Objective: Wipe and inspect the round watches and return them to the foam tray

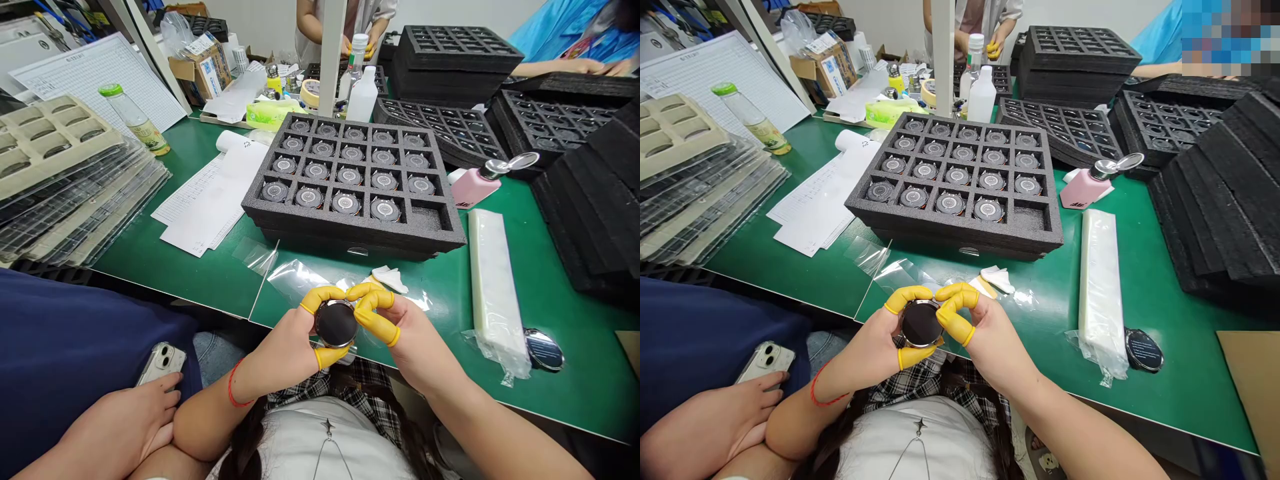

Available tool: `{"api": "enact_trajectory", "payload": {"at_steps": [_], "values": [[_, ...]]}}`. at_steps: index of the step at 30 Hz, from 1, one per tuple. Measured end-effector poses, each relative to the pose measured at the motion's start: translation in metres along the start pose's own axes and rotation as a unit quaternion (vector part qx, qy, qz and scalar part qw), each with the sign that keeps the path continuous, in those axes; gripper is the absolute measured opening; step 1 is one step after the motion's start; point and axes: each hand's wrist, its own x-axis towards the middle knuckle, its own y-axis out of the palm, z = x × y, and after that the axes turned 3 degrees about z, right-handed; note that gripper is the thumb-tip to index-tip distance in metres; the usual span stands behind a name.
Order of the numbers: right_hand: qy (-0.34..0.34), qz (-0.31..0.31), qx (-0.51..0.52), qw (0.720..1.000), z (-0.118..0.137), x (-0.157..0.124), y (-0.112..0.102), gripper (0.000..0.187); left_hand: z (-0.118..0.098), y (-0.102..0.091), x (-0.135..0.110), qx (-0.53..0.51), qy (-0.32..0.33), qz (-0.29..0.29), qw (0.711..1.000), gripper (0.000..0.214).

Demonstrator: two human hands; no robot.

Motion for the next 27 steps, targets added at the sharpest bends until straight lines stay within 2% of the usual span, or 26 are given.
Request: {"api": "enact_trajectory", "payload": {"at_steps": [23,25,27], "values": [[-0.013,-0.01,-0.069,0.997,-0.0007,-0.0004,0.0007,0.016,0.0044,0.0006,-0.0003,-0.006,-0.007,0.007,1.0,0.053],[-0.042,-0.019,-0.128,0.991,-0.0014,-0.0008,0.0001,0.014,0.0044,0.0008,0.0001,-0.005,0.0,0.004,1.0,0.052],[-0.119,-0.061,-0.224,0.965,-0.0029,-0.0016,-0.0016,0.009,0.0049,0.0012,0.0006,-0.017,0.004,0.0,1.0,0.052]]}}
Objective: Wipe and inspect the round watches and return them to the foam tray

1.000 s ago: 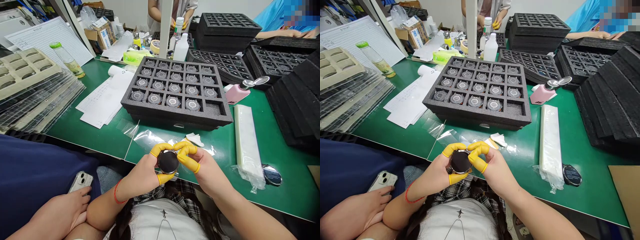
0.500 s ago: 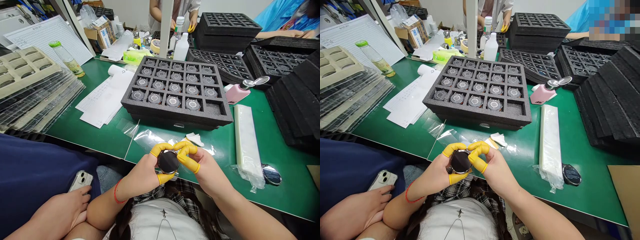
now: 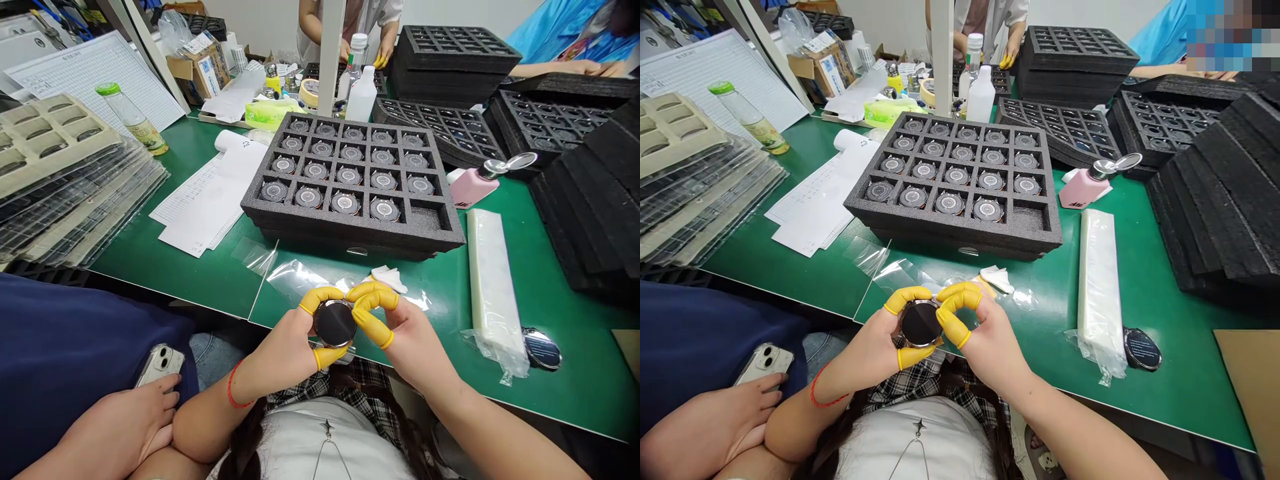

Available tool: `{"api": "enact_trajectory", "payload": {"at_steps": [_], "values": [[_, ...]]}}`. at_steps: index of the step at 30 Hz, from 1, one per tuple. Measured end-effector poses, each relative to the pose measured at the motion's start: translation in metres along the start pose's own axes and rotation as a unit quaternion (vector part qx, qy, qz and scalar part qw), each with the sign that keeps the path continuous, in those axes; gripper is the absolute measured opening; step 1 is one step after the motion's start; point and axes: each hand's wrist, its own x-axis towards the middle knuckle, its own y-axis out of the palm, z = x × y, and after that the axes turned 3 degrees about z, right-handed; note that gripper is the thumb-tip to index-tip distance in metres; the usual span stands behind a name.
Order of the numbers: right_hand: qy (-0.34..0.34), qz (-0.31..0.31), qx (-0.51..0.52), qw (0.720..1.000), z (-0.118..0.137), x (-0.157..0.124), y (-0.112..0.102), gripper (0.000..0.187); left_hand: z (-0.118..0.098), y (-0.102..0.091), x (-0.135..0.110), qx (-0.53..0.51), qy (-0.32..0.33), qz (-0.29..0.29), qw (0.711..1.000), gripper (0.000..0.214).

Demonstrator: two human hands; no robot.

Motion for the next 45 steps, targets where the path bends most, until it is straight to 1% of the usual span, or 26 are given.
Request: {"api": "enact_trajectory", "payload": {"at_steps": [1,2,3,4,5,6,8,9,12,15,18,20,24,27,29,31,33,34,37,41,45], "values": [[-0.045,-0.037,-0.057,0.997,-0.001,-0.001,-0.001,0.004,0.0,0.0,0.0,-0.009,-0.001,-0.003,1.0,0.051],[-0.086,-0.075,-0.109,0.988,-0.003,-0.002,-0.001,0.002,0.001,0.0,0.0,-0.017,-0.002,-0.006,1.0,0.051],[-0.116,-0.104,-0.149,0.977,-0.005,-0.003,-0.001,0.007,0.001,0.001,0.0,-0.023,-0.006,-0.008,1.0,0.051],[-0.129,-0.116,-0.174,0.969,-0.006,-0.003,-0.001,0.012,0.001,0.001,0.0,-0.025,-0.009,-0.009,1.0,0.051],[-0.128,-0.111,-0.184,0.968,-0.008,-0.004,0.0,0.017,0.0,0.001,0.0,-0.027,-0.012,-0.007,1.0,0.052],[-0.115,-0.09,-0.182,0.972,-0.008,-0.005,0.001,0.022,0.0,0.001,0.0,-0.029,-0.014,-0.003,0.999,0.052],[-0.071,-0.024,-0.157,0.985,-0.008,-0.005,0.005,0.03,-0.001,0.001,-0.001,-0.032,-0.019,0.009,0.999,0.053],[-0.044,0.012,-0.141,0.989,-0.007,-0.005,0.006,0.031,-0.001,0.001,-0.001,-0.031,-0.024,0.016,0.999,0.053],[0.038,0.099,-0.068,0.992,-0.001,-0.001,0.01,0.022,-0.003,0.002,-0.002,-0.017,-0.033,0.028,0.999,0.052],[0.099,0.139,0.054,0.984,0.002,0.002,0.01,0.022,-0.004,0.004,-0.003,-0.004,-0.02,0.022,1.0,0.052],[0.128,0.151,0.149,0.969,0.0,0.004,0.009,0.026,-0.004,0.006,-0.002,0.003,-0.017,0.021,1.0,0.051],[0.136,0.148,0.169,0.965,-0.002,0.004,0.009,0.03,-0.004,0.007,-0.001,0.008,-0.02,0.022,1.0,0.053],[0.132,0.118,0.139,0.974,-0.005,0.006,0.005,0.044,-0.006,0.01,0.0,0.007,-0.021,0.036,0.999,0.054],[0.11,0.09,0.116,0.983,-0.005,0.004,-0.002,0.052,-0.006,0.011,-0.001,0.002,-0.015,0.021,1.0,0.053],[0.103,0.085,0.126,0.983,-0.004,0.0,-0.005,0.049,-0.005,0.012,-0.001,0.01,-0.018,-0.006,1.0,0.055],[0.12,0.103,0.16,0.974,-0.003,-0.003,-0.005,0.039,-0.002,0.012,-0.001,0.03,-0.027,-0.024,0.999,0.058],[0.15,0.128,0.201,0.959,-0.002,-0.006,-0.002,0.031,0.0,0.012,-0.001,0.064,-0.035,-0.03,0.997,0.058],[0.159,0.137,0.218,0.953,-0.002,-0.006,-0.001,0.031,0.001,0.012,-0.001,0.086,-0.035,-0.03,0.995,0.055],[0.156,0.161,0.243,0.944,-0.001,-0.005,0.0,0.029,0.0,0.013,-0.002,0.12,-0.025,-0.024,0.992,0.049],[0.149,0.196,0.259,0.934,-0.001,-0.004,-0.006,0.025,-0.004,0.012,-0.003,0.054,-0.028,-0.004,0.998,0.056],[0.159,0.189,0.261,0.933,0.0,-0.006,-0.01,0.023,-0.008,0.012,-0.002,0.01,-0.038,0.001,0.999,0.057]]}}
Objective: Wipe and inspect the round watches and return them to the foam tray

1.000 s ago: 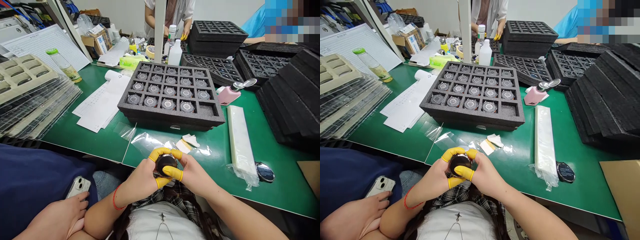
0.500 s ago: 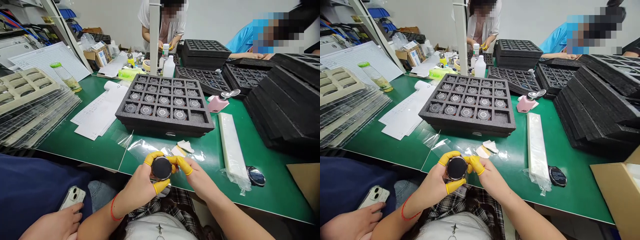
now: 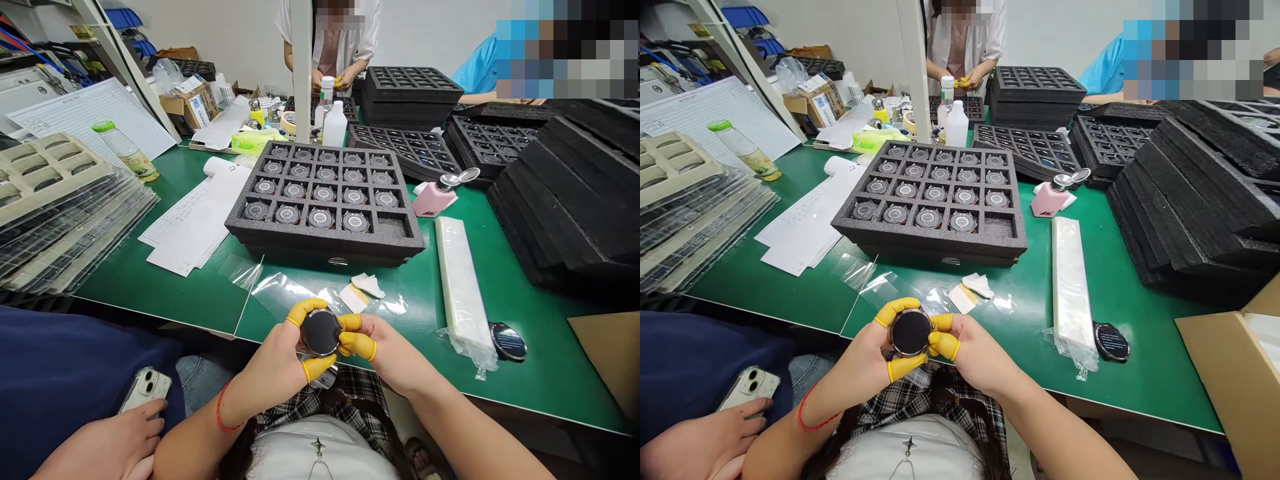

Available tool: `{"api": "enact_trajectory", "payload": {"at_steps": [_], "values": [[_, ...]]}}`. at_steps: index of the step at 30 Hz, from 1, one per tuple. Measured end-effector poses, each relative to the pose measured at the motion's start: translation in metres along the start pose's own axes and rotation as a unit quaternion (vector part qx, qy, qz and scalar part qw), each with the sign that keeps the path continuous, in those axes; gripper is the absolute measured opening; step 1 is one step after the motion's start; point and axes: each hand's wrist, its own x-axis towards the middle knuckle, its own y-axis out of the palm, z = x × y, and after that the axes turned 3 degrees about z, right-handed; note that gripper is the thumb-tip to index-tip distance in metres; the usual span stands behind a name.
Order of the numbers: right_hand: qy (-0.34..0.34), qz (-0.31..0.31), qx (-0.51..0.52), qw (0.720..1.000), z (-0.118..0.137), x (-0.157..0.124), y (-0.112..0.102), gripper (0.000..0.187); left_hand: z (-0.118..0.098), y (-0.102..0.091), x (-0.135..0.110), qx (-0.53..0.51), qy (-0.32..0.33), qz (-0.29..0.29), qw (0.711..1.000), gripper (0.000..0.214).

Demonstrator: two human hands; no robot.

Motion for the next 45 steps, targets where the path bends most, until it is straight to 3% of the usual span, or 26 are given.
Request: {"api": "enact_trajectory", "payload": {"at_steps": [5,8,17,25,29,33,38,45], "values": [[0.002,-0.042,0.0,0.999,-0.002,0.001,0.002,0.024,-0.002,0.001,-0.001,0.07,-0.001,-0.027,0.997,0.052],[-0.001,-0.036,0.0,0.999,-0.004,0.003,0.002,0.023,-0.002,0.001,-0.001,0.11,-0.002,-0.024,0.994,0.055],[0.002,-0.015,0.006,1.0,-0.008,0.002,-0.005,0.015,0.0,-0.001,0.002,0.021,0.0,0.016,1.0,0.053],[-0.012,-0.024,0.004,1.0,-0.012,0.001,0.003,0.036,0.003,0.001,0.001,0.103,-0.003,-0.05,0.993,0.047],[-0.018,-0.05,0.019,0.998,-0.017,0.004,0.012,0.043,0.0,0.002,-0.001,0.172,-0.046,-0.084,0.98,0.023],[-0.03,-0.06,0.077,0.995,-0.018,0.008,0.022,0.037,0.004,0.006,-0.003,0.245,-0.034,-0.142,0.958,0.01],[-0.056,-0.074,0.103,0.99,-0.021,0.012,0.03,0.021,0.012,0.01,-0.005,0.284,-0.02,-0.19,0.94,0.011],[-0.066,-0.131,0.107,0.983,-0.026,0.015,0.032,0.021,0.015,0.012,-0.005,0.297,-0.013,-0.192,0.935,0.016]]}}
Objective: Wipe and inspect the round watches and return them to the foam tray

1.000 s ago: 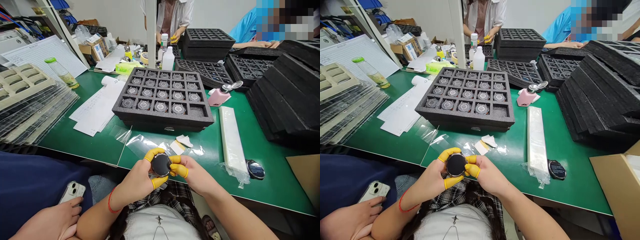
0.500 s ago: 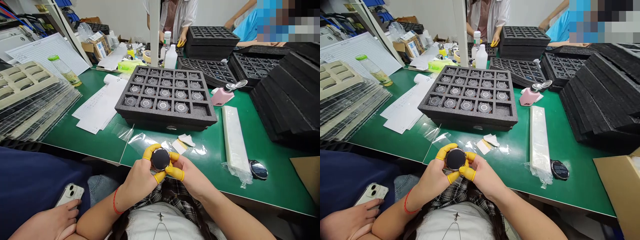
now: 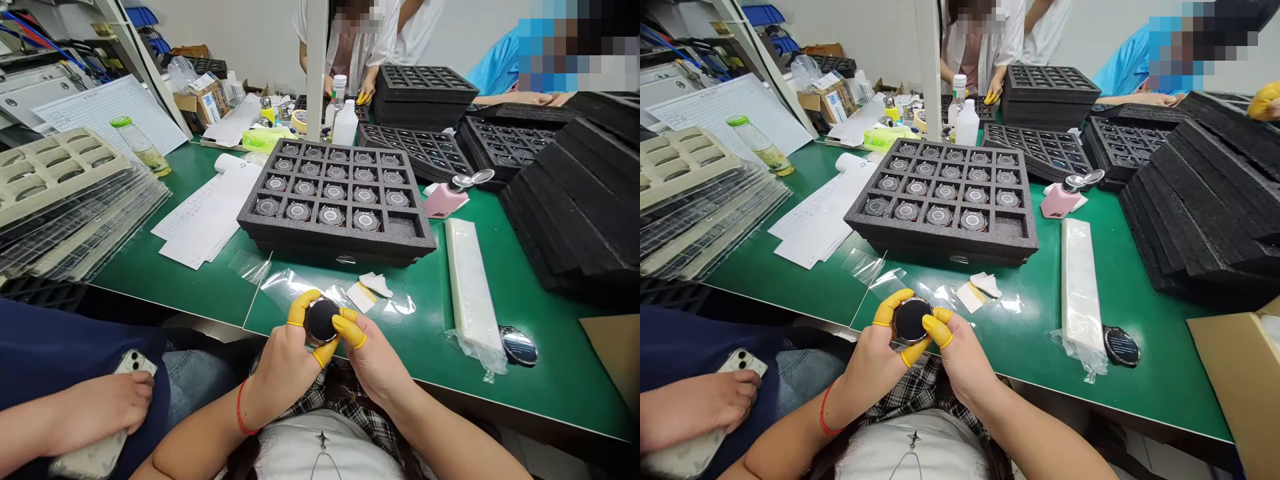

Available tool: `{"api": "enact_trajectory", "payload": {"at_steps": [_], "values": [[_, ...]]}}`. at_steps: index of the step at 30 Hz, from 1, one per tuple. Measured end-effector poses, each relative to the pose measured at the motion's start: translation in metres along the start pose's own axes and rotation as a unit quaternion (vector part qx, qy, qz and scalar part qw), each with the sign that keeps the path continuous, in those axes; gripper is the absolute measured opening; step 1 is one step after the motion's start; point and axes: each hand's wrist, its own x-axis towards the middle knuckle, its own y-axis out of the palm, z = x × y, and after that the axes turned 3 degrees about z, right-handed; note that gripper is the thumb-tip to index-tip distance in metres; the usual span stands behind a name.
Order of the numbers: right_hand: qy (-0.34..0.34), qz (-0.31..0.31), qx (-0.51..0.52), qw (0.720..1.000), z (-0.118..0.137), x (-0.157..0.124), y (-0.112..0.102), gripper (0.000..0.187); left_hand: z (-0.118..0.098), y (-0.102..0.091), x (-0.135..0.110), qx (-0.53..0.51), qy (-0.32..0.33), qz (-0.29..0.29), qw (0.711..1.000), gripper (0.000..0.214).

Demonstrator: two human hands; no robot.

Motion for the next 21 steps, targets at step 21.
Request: {"api": "enact_trajectory", "payload": {"at_steps": [21], "values": [[0.005,0.014,0.008,1.0,-0.0002,-0.0008,-0.0001,0.021,-0.001,0.0005,0.0022,-0.025,-0.001,-0.004,1.0,0.012]]}}
